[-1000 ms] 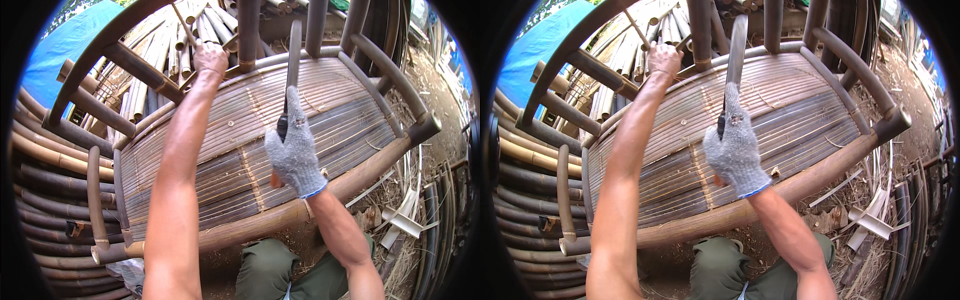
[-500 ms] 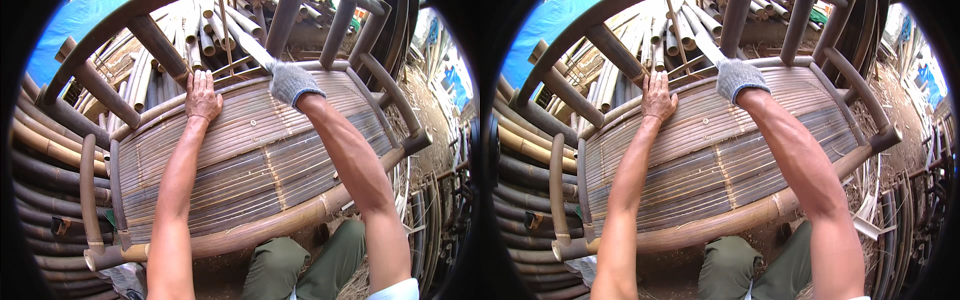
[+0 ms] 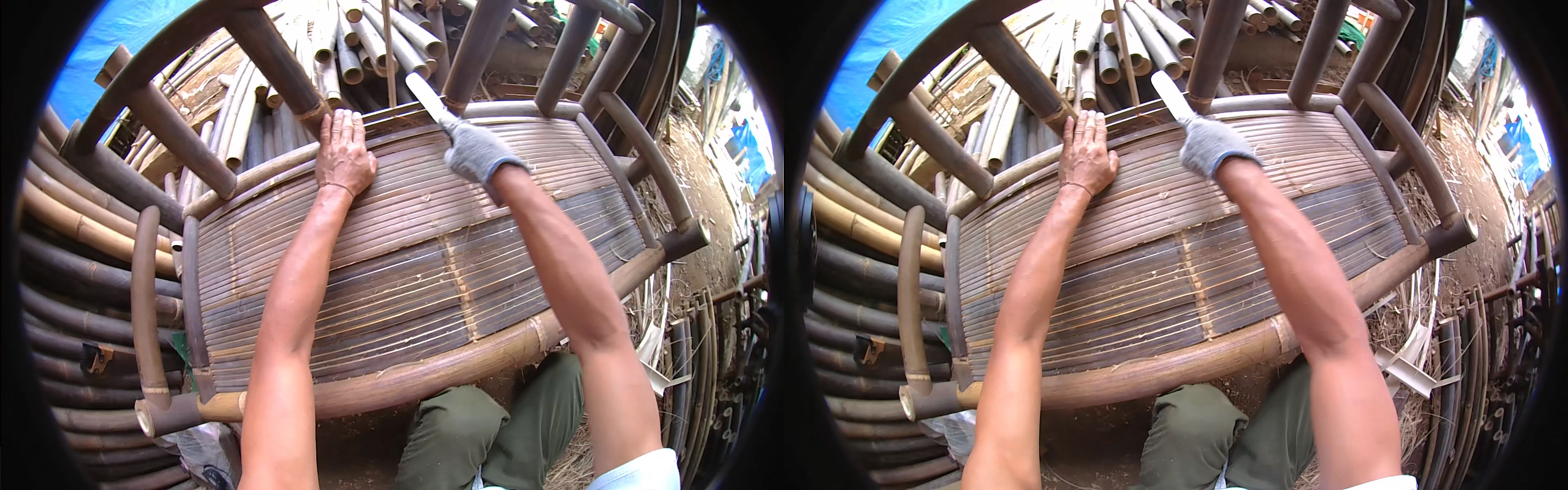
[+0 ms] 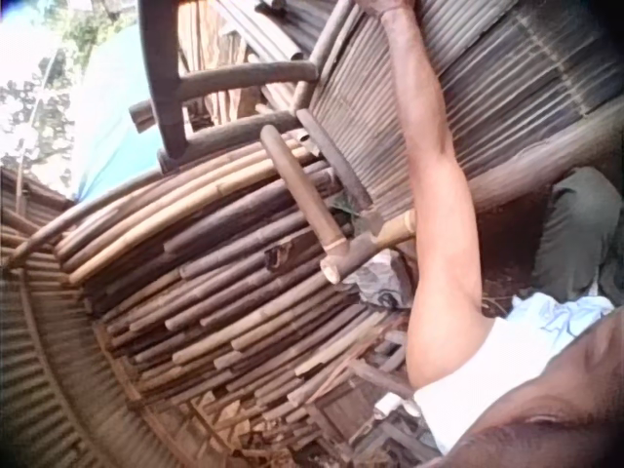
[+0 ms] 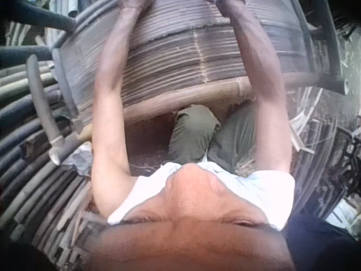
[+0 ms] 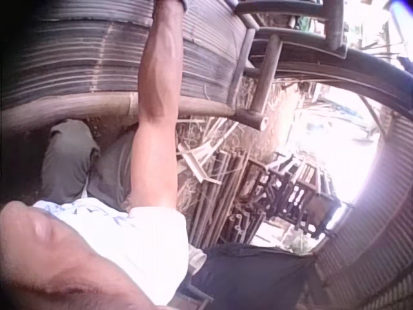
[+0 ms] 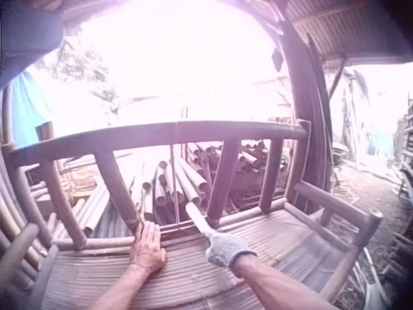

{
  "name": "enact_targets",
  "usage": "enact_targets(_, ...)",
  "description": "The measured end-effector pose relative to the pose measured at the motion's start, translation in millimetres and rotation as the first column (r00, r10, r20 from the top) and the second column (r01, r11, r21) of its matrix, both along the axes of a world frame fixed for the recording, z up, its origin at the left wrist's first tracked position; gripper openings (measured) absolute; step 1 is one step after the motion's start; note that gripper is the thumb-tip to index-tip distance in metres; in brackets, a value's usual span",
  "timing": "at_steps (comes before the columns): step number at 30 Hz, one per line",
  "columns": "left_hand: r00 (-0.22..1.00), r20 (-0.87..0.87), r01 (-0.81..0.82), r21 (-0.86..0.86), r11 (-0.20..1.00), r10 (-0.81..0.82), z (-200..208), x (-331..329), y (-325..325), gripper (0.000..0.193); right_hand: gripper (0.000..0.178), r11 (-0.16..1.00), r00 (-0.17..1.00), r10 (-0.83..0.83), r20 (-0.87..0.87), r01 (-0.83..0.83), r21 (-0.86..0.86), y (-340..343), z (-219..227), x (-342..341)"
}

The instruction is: The person uses a large knife to shave and thin down bamboo strips, then uses the knife to press and secure strips into the frame of a bamboo structure.

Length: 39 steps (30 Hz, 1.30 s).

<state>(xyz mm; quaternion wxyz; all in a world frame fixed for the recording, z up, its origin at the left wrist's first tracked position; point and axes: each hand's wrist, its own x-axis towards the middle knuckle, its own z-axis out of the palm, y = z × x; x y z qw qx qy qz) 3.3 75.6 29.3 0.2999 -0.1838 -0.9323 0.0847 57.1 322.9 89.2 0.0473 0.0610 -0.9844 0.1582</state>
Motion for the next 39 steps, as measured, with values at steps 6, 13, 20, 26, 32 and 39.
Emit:
enact_targets(6,0.992,-0.053,0.13,0.479,0.868,-0.119,-26,41,-65,0.061,0.064,0.968,0.937,-0.092,-0.337,0.005,-0.25,-3,-10,52)
enact_targets(13,0.993,-0.033,0.094,0.811,0.578,-0.116,-18,10,-62,0.059,0.067,0.998,1.0,0.012,-0.022,-0.01,0.054,2,-4,1)
enact_targets(20,0.982,0.027,0.099,0.771,0.629,-0.187,-41,4,-68,0.063,0.058,0.997,0.998,-0.059,-0.036,0.06,0.04,0,-3,0)
enact_targets(26,0.977,0.0,0.118,0.831,0.543,-0.212,-36,-2,-73,0.061,0.05,0.998,0.994,0.054,-0.097,-0.057,-0.022,-21,13,64)
enact_targets(32,0.983,0.017,0.085,0.838,0.539,-0.181,-39,2,-81,0.061,0.048,0.956,0.974,0.202,-0.106,-0.219,-0.194,-61,26,133)
enact_targets(39,0.981,0.004,0.099,0.847,0.523,-0.193,-32,2,-74,0.061,0.046,0.977,0.98,0.198,0.013,-0.199,0.081,-87,-9,8)
